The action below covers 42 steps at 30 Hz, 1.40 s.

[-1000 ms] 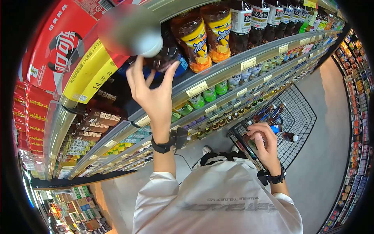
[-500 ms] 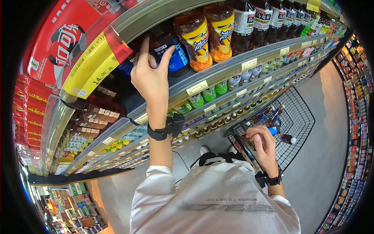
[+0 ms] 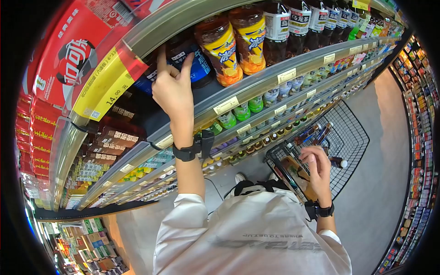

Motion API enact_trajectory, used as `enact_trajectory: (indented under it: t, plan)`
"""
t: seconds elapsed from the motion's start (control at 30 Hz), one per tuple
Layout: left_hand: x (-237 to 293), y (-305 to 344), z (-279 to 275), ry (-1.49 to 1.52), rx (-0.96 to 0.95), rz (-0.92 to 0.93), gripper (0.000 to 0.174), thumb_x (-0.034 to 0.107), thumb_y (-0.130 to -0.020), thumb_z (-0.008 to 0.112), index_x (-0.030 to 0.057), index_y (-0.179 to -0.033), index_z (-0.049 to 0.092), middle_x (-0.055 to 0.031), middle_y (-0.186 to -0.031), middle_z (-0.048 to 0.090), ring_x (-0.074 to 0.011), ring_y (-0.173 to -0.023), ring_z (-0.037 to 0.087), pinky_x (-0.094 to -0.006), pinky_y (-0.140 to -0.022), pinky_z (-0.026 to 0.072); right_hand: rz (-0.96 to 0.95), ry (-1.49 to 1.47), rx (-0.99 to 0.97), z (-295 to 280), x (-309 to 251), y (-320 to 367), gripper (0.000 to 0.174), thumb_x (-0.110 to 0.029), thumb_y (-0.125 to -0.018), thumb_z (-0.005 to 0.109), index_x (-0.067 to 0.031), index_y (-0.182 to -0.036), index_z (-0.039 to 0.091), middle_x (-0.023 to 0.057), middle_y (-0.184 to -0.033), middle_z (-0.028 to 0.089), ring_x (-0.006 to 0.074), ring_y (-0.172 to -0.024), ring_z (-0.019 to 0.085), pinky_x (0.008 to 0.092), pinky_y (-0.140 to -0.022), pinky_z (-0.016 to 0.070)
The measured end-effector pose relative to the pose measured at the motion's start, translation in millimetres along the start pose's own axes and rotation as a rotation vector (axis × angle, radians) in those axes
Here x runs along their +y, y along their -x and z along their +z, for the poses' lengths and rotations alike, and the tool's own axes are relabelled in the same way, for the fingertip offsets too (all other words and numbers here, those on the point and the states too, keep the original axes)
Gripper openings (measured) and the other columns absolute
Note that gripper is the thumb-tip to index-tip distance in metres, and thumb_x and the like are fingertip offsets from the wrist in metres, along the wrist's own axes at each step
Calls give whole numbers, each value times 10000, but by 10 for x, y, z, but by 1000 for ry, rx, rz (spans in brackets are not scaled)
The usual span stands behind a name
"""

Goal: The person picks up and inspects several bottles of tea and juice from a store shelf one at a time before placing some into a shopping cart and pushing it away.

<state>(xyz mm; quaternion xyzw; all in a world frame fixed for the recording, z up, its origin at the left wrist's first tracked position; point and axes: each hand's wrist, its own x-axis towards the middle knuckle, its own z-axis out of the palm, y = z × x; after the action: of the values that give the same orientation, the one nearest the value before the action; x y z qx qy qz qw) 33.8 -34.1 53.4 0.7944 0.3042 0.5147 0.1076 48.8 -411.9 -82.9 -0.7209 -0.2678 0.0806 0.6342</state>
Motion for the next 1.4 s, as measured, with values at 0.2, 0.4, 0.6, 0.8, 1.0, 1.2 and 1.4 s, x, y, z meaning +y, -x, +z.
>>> enact_trajectory:
  t: [0.2, 0.4, 0.6, 0.8, 1.0, 1.2, 1.4]
  plan:
    - [47, 73, -57, 177, 6, -43, 695, 240, -883, 849, 49, -1490, 570, 4, -548, 488, -82, -538, 403, -254, -572, 406, 132, -15, 201, -575, 384, 0, 245, -187, -1113, 516, 3, -1175, 659, 63, -1061, 667, 129, -910, 650, 284, -800, 516]
    - [-245, 241, -287, 272, 71, -115, 758, 101, -877, 842, 34, -1542, 484, 29, -565, 488, -21, -549, 417, -195, -556, 368, 254, 240, 482, -1642, 1514, 162, 274, -219, -1085, 580, -3, -1239, 648, 78, -1036, 681, 149, -908, 640, 334, -797, 558]
    - [-427, 294, -242, 215, 41, -58, 837, 142, -880, 858, 44, -1589, 426, 18, -811, 537, -58, -674, 444, -227, -631, 438, 336, 1124, 598, -2934, 3801, 920, 769, -395, -807, 842, 128, -1316, 598, 338, -1384, 584, 475, -1323, 517, 533, -1115, 430]
    - [-376, 344, -221, 208, -78, -56, 890, 166, -943, 814, 57, -1652, 287, 48, -626, 443, -33, -549, 387, -216, -502, 327, 781, 956, 651, -2445, 3599, 853, 870, -345, -794, 804, 21, -1500, 449, 327, -1436, 511, 486, -1284, 548, 501, -1084, 483]
    - [-347, 321, -294, 310, -100, -91, 883, 120, -976, 759, 68, -1672, 218, 44, -686, 464, -42, -578, 405, -211, -504, 338, 524, 827, 252, -2562, 3948, 1082, 418, -231, -865, 786, 61, -1151, 699, 282, -1094, 731, 451, -1015, 700, 498, -911, 555]
    - [-285, 453, -307, 378, 70, -81, 733, 86, -1008, 704, 43, -1624, 310, 52, -695, 500, 3, -609, 411, -178, -561, 317, 585, 1034, 325, -2600, 3814, 1122, 509, -269, -782, 841, -5, -1187, 680, 251, -1098, 734, 432, -1007, 703, 500, -874, 552]
    - [120, 1010, -396, 435, -281, 118, 134, 24, -932, 725, 47, -1061, 754, -42, -756, 720, -84, -581, 643, -228, -541, 492, 401, 980, 390, -2181, 2502, 683, 513, -300, -869, 820, -7, -1262, 665, 248, -1110, 738, 390, -1026, 725, 454, -878, 566]
